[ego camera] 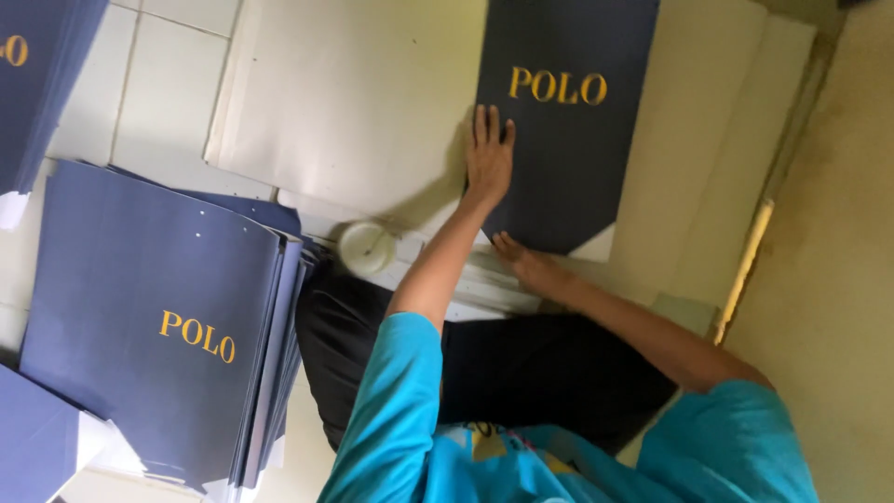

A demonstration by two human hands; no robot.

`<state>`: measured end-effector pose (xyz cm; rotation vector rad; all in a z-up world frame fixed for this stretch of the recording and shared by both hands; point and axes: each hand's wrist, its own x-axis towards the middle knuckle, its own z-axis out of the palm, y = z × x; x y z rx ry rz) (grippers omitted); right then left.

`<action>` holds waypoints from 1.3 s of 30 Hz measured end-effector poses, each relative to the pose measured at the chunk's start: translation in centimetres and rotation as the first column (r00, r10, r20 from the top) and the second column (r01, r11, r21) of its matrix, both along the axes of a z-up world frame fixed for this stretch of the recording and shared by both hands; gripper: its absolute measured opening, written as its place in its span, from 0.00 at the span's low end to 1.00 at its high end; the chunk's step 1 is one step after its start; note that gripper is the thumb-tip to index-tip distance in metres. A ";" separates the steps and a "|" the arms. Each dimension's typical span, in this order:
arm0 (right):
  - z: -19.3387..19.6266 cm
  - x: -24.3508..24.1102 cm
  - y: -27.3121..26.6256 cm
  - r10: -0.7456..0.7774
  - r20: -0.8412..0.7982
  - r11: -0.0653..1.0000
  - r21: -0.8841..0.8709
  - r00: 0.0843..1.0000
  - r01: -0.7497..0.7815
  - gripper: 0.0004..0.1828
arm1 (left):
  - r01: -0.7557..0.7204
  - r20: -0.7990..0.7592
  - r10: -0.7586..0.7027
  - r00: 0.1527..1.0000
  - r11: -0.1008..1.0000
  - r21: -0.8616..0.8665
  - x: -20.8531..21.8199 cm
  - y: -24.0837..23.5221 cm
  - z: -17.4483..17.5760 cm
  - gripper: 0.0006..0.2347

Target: The person sits on the floor and assembles blue paper bags with gold lettering. They fold the flat bag pieces, apply glue from a small container to the edges, and press the sides together to form the bag shape. The person repeats this process for multiple bags.

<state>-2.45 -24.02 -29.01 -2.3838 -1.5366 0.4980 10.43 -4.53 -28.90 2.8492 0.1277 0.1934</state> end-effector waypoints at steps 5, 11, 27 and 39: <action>-0.6 5.7 -4.3 -0.075 -0.170 0.950 0.288 0.983 0.123 0.25 | 0.068 0.180 -0.006 0.984 0.938 -0.340 -5.7 -4.9 -0.7 0.23; 3.0 6.4 -9.4 -0.342 0.138 0.929 -0.097 0.930 0.356 0.30 | 0.198 0.096 -0.182 0.979 0.961 -0.195 -8.9 -2.8 3.1 0.35; -1.7 11.3 -1.1 -0.352 0.107 0.929 0.164 0.930 0.333 0.37 | 0.293 0.068 -0.297 0.953 0.954 0.055 -10.7 -1.6 2.8 0.22; -5.6 34.3 4.1 -0.548 0.081 0.835 0.098 0.832 0.541 0.46 | 0.357 0.050 -0.356 0.933 0.934 -0.006 -10.6 -1.0 2.6 0.25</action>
